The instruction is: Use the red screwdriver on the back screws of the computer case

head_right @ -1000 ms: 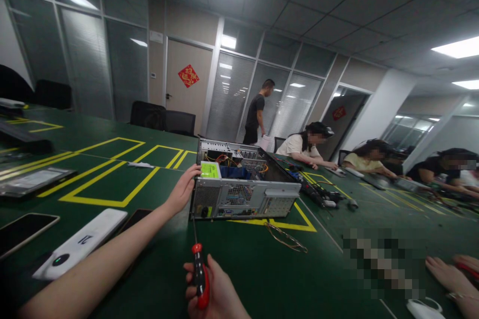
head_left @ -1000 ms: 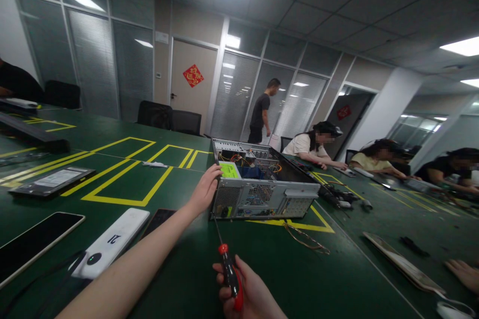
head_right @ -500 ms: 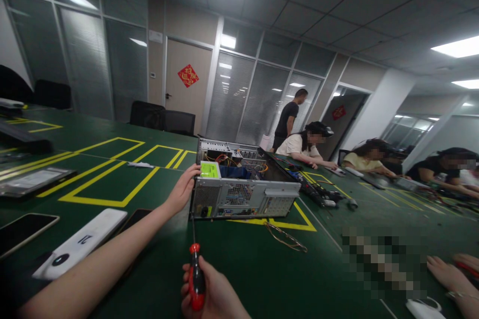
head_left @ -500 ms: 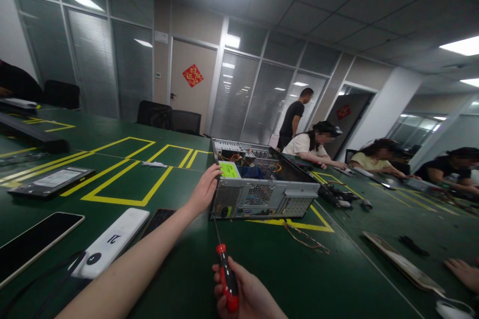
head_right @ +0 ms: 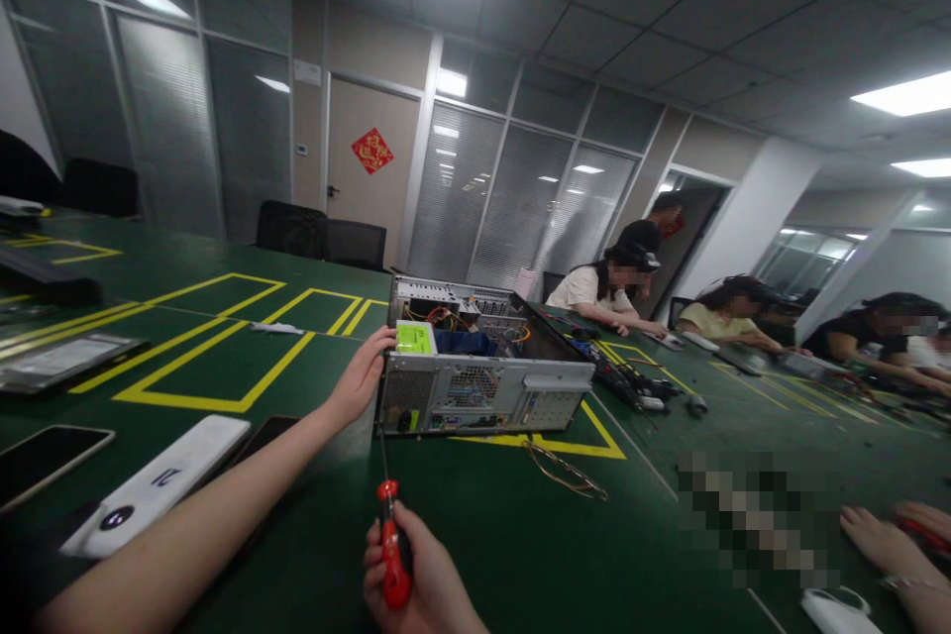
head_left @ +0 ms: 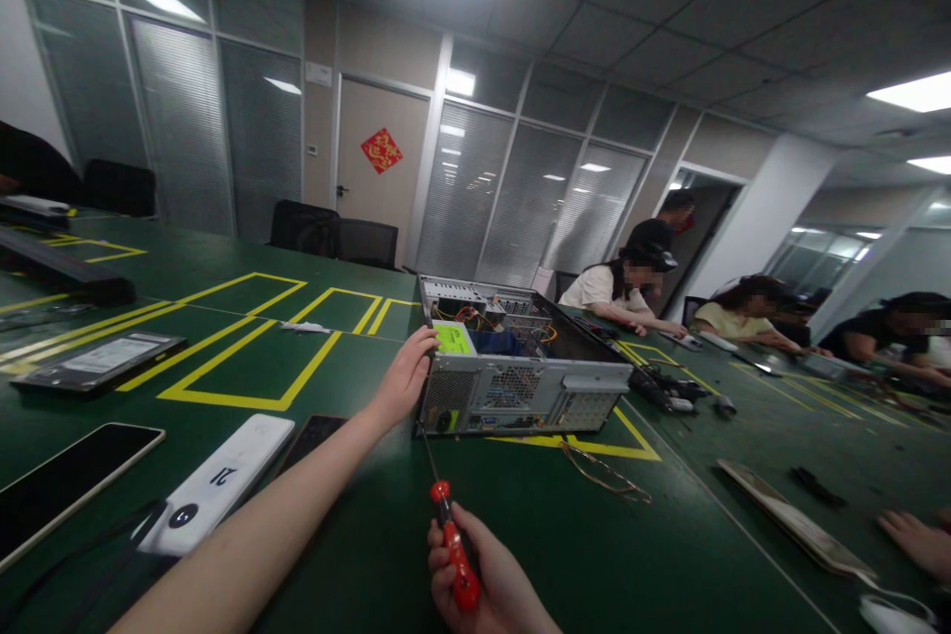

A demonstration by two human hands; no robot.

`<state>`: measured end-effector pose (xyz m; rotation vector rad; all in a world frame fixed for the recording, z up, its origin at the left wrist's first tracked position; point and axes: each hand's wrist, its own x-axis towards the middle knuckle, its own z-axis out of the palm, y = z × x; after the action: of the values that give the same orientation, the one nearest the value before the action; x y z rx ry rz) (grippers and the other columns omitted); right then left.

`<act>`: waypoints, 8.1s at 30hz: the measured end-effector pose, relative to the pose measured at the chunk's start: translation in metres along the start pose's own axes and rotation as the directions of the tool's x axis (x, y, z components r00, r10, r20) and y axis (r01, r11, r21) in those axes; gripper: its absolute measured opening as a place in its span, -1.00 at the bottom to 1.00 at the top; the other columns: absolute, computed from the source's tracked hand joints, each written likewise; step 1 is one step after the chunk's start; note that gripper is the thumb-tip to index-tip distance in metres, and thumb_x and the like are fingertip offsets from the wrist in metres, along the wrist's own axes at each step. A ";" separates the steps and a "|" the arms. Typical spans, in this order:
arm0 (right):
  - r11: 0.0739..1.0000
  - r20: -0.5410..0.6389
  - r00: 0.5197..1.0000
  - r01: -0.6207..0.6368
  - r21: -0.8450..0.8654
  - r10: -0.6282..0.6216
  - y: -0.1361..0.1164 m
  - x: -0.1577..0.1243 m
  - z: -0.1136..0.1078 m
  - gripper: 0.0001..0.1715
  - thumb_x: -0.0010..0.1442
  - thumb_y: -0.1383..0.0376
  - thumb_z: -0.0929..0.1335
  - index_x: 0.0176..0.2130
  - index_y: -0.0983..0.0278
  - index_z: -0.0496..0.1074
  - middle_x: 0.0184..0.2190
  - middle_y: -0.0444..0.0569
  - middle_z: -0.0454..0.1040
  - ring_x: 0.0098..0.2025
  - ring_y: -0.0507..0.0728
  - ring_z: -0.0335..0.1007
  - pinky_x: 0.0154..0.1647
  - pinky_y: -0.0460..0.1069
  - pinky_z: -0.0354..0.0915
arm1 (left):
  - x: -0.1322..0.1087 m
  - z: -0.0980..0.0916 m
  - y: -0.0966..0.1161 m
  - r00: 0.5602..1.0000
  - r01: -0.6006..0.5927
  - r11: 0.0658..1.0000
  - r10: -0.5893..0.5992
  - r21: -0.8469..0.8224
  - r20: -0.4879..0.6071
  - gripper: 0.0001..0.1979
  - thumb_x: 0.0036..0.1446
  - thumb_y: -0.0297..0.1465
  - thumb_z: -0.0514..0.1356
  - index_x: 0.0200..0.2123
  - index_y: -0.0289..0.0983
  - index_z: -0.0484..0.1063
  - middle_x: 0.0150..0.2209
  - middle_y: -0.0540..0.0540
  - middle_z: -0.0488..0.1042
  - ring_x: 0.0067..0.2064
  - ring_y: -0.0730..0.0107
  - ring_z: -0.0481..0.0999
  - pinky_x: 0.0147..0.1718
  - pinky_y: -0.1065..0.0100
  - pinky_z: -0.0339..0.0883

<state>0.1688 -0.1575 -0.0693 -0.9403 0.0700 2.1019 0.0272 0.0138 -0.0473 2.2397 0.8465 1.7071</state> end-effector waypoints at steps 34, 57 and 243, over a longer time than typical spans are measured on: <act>0.999 0.066 0.998 -0.023 0.038 0.021 -0.004 -0.005 -0.002 -0.63 0.24 0.15 0.18 -0.38 0.39 0.31 -0.63 -0.15 0.27 -0.69 -0.14 0.09 -0.74 -0.30 -0.03 | 0.000 0.001 -0.003 1.000 -0.021 1.000 0.021 0.001 -0.003 -0.68 0.28 -0.31 -0.16 -0.02 -0.25 0.25 0.12 -0.19 0.24 0.24 0.25 0.11 0.20 0.06 0.00; 0.984 -0.083 0.984 0.162 0.077 -0.156 -0.016 -0.011 -0.023 -0.68 0.23 0.16 0.21 -0.21 0.38 0.31 -0.61 -0.16 0.26 -0.70 -0.14 0.05 -0.77 -0.29 -0.10 | 0.000 0.002 -0.003 1.000 -0.023 1.000 0.023 -0.009 -0.008 -0.66 0.28 -0.29 -0.16 -0.01 -0.24 0.26 0.12 -0.19 0.24 0.24 0.24 0.10 0.20 0.04 0.00; 0.686 0.514 0.843 0.470 -0.556 -0.160 -0.050 -0.041 -0.002 -0.56 0.13 0.22 0.31 -0.02 0.28 0.19 -0.30 0.04 0.46 -0.41 0.05 0.41 -0.56 -0.13 0.24 | 0.000 0.001 -0.003 1.000 -0.015 1.000 0.015 0.005 0.005 -0.67 0.28 -0.30 -0.16 -0.01 -0.23 0.26 0.12 -0.18 0.24 0.23 0.24 0.12 0.19 0.05 0.02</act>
<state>0.2206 -0.1519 -0.0318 -0.7650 -1.0842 1.9441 0.0273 0.0163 -0.0489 2.2579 0.8355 1.7071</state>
